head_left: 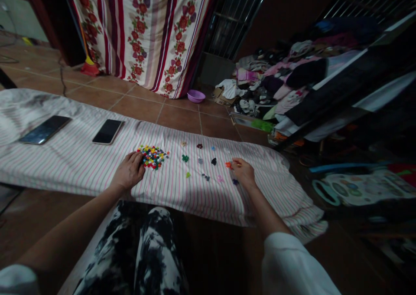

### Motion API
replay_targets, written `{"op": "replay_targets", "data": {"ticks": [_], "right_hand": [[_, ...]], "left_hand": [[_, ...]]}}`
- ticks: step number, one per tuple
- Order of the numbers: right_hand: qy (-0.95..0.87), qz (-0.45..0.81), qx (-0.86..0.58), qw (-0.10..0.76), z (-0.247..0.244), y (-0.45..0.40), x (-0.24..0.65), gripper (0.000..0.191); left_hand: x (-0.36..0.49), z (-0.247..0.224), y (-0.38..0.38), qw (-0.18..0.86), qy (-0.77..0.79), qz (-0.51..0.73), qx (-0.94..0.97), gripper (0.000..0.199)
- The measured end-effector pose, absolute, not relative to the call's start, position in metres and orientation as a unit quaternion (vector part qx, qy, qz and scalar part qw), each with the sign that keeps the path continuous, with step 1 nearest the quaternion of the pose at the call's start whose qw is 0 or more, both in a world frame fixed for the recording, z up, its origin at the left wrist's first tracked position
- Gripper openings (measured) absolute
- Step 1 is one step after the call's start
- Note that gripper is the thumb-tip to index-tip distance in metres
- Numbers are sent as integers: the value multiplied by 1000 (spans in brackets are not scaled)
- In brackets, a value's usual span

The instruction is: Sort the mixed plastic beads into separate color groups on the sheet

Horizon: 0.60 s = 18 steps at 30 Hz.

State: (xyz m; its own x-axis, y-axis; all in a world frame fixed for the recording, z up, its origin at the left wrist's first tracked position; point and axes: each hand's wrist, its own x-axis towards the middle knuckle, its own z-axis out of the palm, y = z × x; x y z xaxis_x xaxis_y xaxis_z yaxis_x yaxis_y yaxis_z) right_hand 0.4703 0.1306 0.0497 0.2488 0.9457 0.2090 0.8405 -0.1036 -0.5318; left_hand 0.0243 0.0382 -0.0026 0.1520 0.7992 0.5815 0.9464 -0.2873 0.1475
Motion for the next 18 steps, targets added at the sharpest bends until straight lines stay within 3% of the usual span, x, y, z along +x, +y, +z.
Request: {"op": "replay_targets", "data": {"ticks": [8, 18], "right_hand": [[-708, 158, -596, 343, 61, 127, 368, 28], [-812, 216, -459, 287, 46, 115, 256, 25]], "left_hand": [[25, 1, 38, 116, -581, -301, -747, 34], [25, 0, 39, 109, -584, -307, -743, 31]]}}
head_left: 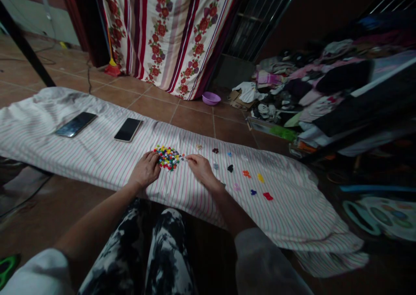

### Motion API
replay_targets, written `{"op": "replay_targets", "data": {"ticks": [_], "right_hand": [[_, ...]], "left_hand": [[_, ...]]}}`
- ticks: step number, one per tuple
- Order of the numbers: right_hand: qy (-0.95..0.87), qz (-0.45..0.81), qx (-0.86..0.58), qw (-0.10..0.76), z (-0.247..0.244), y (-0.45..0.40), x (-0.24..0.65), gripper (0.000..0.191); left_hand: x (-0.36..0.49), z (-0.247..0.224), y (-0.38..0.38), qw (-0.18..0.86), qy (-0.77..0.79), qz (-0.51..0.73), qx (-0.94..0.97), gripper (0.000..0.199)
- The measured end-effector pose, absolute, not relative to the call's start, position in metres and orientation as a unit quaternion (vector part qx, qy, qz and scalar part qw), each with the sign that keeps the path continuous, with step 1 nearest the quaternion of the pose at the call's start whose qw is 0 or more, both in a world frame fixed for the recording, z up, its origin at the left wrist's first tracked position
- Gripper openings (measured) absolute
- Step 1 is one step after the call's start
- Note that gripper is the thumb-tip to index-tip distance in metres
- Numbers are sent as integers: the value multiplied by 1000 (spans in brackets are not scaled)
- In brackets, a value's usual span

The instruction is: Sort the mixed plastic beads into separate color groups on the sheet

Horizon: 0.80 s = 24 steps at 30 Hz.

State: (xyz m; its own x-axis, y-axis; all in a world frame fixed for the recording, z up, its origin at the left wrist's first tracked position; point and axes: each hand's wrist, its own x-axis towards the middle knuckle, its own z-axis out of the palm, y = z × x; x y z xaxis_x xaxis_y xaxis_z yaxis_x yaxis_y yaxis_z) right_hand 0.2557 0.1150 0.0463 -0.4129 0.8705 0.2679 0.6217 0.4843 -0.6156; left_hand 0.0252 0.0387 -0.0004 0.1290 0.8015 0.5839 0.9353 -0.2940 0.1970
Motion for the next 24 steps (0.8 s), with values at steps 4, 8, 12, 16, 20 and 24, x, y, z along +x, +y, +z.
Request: {"op": "replay_targets", "data": {"ticks": [4, 8, 12, 16, 20, 24], "right_hand": [[-842, 203, -435, 244, 44, 119, 225, 23], [-859, 189, -437, 186, 43, 125, 202, 25], [-864, 174, -450, 141, 43, 131, 191, 28], [-866, 150, -463, 117, 44, 135, 186, 27], [-864, 127, -478, 92, 44, 139, 180, 26], [-862, 116, -487, 74, 45, 142, 174, 24]], "left_hand": [[25, -1, 40, 107, -585, -302, -745, 31], [25, 0, 37, 89, -593, -311, -737, 30], [26, 4, 36, 65, -596, -325, -732, 30], [26, 7, 36, 58, -598, -329, -729, 30], [27, 7, 36, 58, -600, -327, -728, 29], [26, 5, 36, 63, -600, -326, -728, 28]]}}
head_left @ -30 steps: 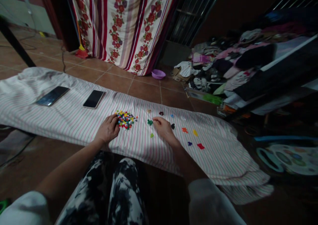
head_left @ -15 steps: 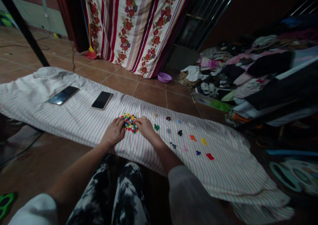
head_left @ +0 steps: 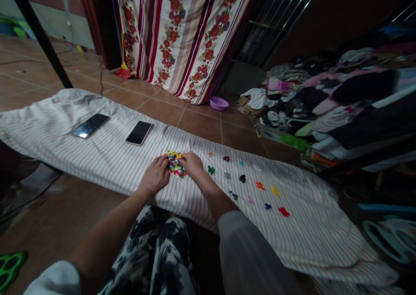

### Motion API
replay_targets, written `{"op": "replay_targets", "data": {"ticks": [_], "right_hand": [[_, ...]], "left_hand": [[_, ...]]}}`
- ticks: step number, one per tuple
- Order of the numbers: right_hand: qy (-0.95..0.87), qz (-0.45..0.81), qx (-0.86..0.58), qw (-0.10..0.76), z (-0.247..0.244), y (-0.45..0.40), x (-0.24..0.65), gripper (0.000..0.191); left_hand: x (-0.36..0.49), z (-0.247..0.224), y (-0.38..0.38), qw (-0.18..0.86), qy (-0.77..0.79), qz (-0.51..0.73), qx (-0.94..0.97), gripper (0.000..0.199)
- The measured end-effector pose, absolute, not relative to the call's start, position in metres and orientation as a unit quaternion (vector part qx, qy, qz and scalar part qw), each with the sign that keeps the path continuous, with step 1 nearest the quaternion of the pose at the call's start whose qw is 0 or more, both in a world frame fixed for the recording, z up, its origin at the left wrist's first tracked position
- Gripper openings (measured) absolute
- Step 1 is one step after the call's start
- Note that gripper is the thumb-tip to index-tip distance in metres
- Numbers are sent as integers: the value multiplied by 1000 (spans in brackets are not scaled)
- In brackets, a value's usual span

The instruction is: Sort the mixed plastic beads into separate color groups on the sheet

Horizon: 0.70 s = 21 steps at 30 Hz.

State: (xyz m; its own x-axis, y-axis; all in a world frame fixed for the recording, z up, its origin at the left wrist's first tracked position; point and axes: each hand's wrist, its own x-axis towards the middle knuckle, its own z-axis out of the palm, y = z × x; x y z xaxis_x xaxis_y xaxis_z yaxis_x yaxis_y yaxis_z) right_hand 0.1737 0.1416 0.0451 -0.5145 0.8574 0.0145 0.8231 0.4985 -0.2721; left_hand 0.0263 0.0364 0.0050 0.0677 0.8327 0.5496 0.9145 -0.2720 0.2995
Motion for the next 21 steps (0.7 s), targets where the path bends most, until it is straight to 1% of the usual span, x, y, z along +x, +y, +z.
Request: {"op": "replay_targets", "data": {"ticks": [6, 11, 14, 21], "right_hand": [[-851, 124, -505, 76, 47, 143, 169, 18], [-845, 126, -512, 87, 49, 142, 169, 18], [-838, 142, -512, 123, 46, 142, 170, 16], [-811, 230, -492, 216, 36, 142, 178, 12]], "left_hand": [[26, 4, 38, 67, -599, -323, -729, 29], [27, 3, 38, 63, -600, -329, -726, 30], [26, 2, 38, 64, -599, -332, -726, 31], [26, 2, 38, 74, -598, -320, -731, 31]]}}
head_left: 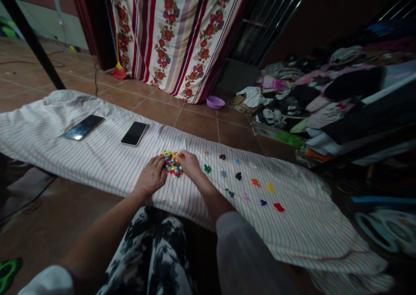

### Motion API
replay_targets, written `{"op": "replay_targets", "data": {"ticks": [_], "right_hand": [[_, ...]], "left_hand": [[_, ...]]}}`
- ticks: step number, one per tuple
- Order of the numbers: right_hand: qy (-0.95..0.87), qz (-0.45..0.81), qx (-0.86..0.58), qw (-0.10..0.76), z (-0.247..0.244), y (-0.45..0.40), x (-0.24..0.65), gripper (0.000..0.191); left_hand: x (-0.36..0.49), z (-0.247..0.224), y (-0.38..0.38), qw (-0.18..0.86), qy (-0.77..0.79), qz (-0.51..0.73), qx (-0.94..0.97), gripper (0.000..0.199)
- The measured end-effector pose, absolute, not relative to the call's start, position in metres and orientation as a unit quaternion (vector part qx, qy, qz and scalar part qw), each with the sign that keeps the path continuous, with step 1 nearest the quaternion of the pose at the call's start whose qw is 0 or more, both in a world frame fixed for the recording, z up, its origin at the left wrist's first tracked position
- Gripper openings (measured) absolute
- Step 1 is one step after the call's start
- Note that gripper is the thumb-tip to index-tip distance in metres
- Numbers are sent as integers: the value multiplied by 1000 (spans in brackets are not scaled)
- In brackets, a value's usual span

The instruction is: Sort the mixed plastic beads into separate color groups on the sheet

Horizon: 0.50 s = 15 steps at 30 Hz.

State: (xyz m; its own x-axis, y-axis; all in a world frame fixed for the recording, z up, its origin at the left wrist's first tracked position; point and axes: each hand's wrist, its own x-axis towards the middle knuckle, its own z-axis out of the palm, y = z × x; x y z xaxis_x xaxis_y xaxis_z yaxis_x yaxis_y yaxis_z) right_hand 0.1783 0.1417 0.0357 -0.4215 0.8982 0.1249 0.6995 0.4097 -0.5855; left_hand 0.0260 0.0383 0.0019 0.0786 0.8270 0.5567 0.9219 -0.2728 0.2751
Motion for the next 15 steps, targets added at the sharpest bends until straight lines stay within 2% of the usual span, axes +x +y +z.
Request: {"op": "replay_targets", "data": {"ticks": [4, 15], "right_hand": [[-801, 256, -479, 251, 32, 138, 186, 11], [-787, 203, -510, 282, 30, 139, 229, 30]], "left_hand": [[25, 1, 39, 75, -590, -321, -737, 32], [26, 2, 37, 83, -589, -327, -734, 33]]}}
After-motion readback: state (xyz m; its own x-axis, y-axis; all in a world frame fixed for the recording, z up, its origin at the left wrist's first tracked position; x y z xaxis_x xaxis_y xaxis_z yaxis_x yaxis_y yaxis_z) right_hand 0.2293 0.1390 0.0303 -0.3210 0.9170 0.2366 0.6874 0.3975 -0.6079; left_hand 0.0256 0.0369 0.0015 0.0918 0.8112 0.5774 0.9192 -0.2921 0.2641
